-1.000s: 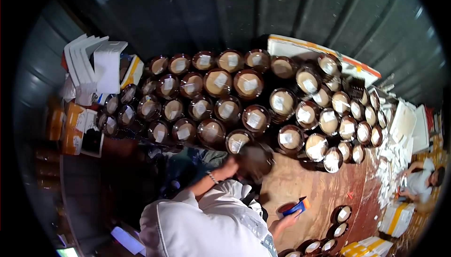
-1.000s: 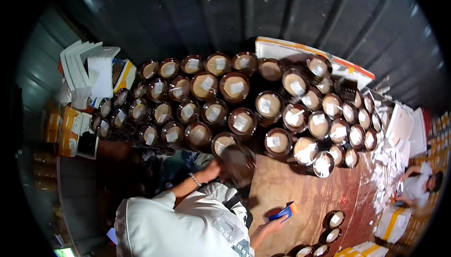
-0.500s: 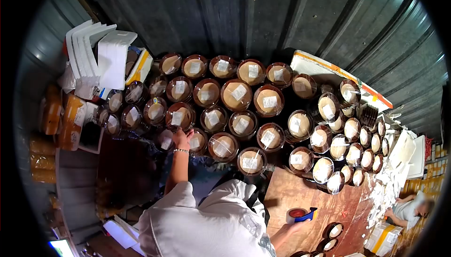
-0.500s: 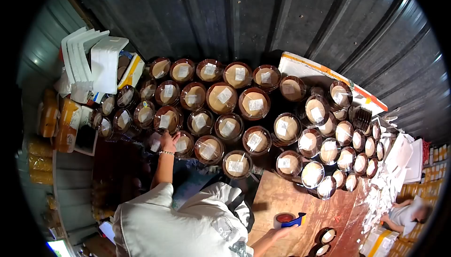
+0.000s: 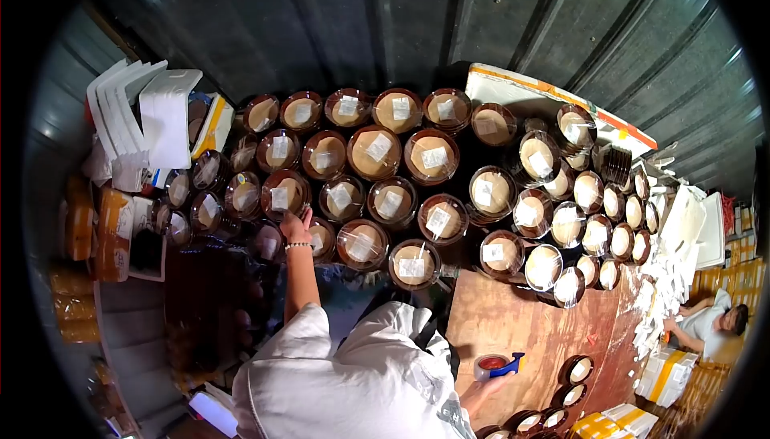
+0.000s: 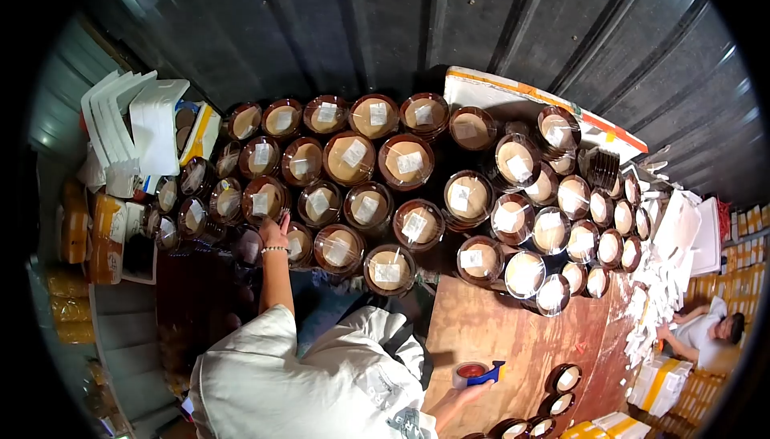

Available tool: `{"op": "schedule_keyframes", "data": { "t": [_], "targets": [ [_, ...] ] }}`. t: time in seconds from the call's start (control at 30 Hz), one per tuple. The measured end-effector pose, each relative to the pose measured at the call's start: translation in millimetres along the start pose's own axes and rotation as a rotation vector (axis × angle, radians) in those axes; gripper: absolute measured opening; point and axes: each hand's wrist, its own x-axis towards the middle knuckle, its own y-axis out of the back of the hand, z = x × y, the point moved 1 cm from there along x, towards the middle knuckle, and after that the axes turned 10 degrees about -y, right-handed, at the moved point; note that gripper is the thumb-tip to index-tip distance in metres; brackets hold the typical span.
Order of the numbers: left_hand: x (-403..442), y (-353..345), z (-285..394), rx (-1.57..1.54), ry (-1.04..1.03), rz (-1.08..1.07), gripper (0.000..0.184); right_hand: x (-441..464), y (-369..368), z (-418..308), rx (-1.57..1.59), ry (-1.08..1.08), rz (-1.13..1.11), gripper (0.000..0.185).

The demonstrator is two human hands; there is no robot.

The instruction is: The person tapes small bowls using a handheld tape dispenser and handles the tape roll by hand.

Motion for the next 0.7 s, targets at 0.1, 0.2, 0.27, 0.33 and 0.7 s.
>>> {"op": "schedule_keyframes", "data": {
  "t": [0.1,0.2,0.27,0.33,0.7],
  "targets": [
    [5,4,1,-0.020,-0.002,-0.018,0.039,7,17,0,0.027,-0.070,0.047,0.067],
    [-15,-9,10,-0.039,-0.040,0.022,0.038,38,43,5,0.031,-0.094,0.115,0.071],
    [-16,-6,7,-0.048,-0.056,0.062,0.038,38,47,3,0.038,-0.074,0.144,0.071],
    [-1,6,0,-0.131,0.071,-0.059,0.039,44,42,3,0.048,-0.052,0.164,0.071],
    [-131,19,-80,0.201,-0.248,-0.402,0.015,75,91,41,0.207,-0.127,-0.467,0.053]
  ]
}}
